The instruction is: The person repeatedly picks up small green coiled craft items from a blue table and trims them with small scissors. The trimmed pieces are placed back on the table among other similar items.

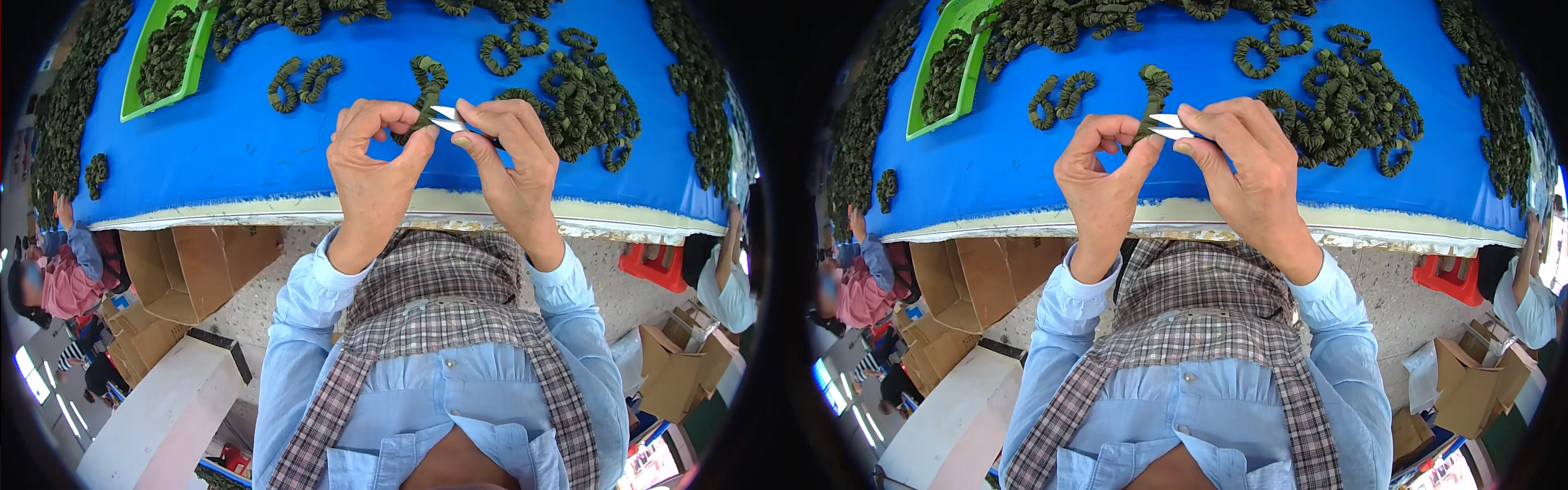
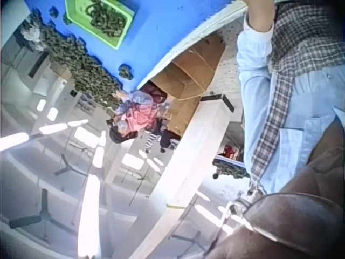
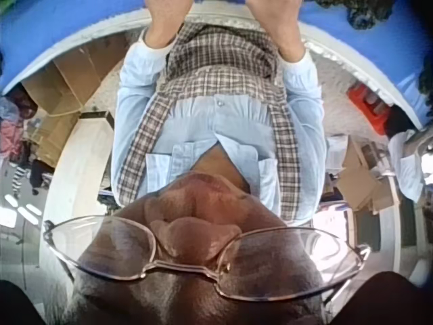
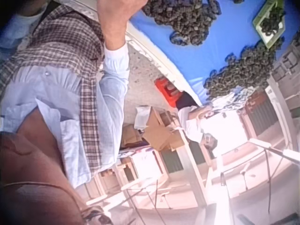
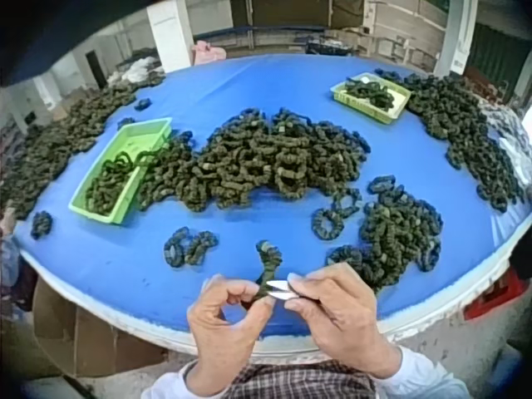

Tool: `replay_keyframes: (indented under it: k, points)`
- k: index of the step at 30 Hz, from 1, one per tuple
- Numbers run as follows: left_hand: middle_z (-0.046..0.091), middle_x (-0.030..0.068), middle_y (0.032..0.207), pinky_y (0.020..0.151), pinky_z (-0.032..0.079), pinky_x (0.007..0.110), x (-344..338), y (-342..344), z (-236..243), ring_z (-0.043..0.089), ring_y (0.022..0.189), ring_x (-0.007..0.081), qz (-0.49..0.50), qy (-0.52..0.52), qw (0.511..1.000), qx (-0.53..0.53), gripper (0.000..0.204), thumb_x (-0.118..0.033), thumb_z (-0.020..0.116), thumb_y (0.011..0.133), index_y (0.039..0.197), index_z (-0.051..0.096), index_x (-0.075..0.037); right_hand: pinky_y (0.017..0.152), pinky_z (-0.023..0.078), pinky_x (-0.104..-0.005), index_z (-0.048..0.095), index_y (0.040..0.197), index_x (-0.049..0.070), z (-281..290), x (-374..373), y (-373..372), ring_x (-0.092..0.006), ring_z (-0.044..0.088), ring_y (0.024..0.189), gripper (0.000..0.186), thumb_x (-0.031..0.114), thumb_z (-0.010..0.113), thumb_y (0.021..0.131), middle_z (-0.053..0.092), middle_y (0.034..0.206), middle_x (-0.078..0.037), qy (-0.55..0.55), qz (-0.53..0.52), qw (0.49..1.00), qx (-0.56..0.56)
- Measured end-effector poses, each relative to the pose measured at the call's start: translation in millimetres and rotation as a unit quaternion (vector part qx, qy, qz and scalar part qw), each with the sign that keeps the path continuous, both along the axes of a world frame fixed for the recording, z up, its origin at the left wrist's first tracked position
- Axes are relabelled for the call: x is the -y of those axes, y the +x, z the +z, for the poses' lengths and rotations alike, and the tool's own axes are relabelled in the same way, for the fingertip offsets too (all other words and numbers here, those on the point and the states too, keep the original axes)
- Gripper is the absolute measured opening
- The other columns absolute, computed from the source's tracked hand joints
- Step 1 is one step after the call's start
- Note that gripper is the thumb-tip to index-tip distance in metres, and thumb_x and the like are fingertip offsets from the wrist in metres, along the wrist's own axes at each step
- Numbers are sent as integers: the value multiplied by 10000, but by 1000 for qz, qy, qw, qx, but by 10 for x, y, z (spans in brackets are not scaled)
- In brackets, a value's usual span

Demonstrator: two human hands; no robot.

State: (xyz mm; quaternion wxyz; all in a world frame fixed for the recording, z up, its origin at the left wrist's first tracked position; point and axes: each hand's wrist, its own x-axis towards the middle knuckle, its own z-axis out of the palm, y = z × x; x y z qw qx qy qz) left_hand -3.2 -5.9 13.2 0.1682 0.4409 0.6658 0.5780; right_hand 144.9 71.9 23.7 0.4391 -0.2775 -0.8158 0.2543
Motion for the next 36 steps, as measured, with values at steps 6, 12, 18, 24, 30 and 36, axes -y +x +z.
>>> replay_keyframes:
  k: [6, 12, 18, 24, 30, 36]
  points:
    - [595, -26, 766, 716, 375, 313, -18, 61, 5, 471, 758, 143, 15, -2, 1000, 23, 165, -87, 800, 698, 806, 678, -111, 596, 488, -328, 718, 1018, 38, -51, 10, -30, -223, 617, 745, 316, 56, 815, 719, 654, 874, -78, 32, -13, 999, 8]
    - [599, -22, 768, 714, 380, 312, -8, 50, -6, 472, 757, 144, 18, 1, 1000, 11, 164, -82, 802, 690, 800, 682, -105, 595, 487, -322, 711, 1002, 51, -37, 19, -32, -223, 598, 720, 299, 51, 816, 722, 634, 842, -73, 81, -34, 996, 29]
    - [631, 11, 785, 678, 421, 278, -5, 20, -4, 510, 745, 124, 3, -13, 999, 50, 169, -38, 797, 702, 827, 683, -42, 627, 504, -303, 717, 1013, 57, 124, 22, -57, -200, 640, 803, 273, -30, 758, 758, 635, 918, -66, -95, -25, 995, -30]
    - [621, 16, 797, 705, 454, 267, 10, 53, 21, 542, 761, 121, -52, -20, 992, 117, 183, -20, 786, 716, 863, 680, -41, 595, 507, -304, 725, 974, 94, -24, -120, -73, -212, 644, 769, 353, -53, 739, 654, 643, 855, -63, 46, 93, 995, 10]
    - [631, -13, 858, 655, 443, 206, 87, 59, 115, 536, 744, 49, -139, -18, 920, 367, 175, -15, 756, 823, 969, 661, 4, 575, 447, -264, 637, 917, 45, -29, -115, -82, -138, 568, 686, 187, -16, 723, 761, 601, 803, -31, -79, 135, 984, -79]
    - [627, -22, 845, 633, 426, 169, 79, 62, 126, 524, 726, 22, -151, -15, 898, 412, 145, -17, 740, 865, 984, 663, 12, 565, 366, -218, 610, 956, 34, -101, -57, 2, -59, 471, 662, 218, 249, 641, 976, 534, 790, 23, -398, 210, 877, -167]
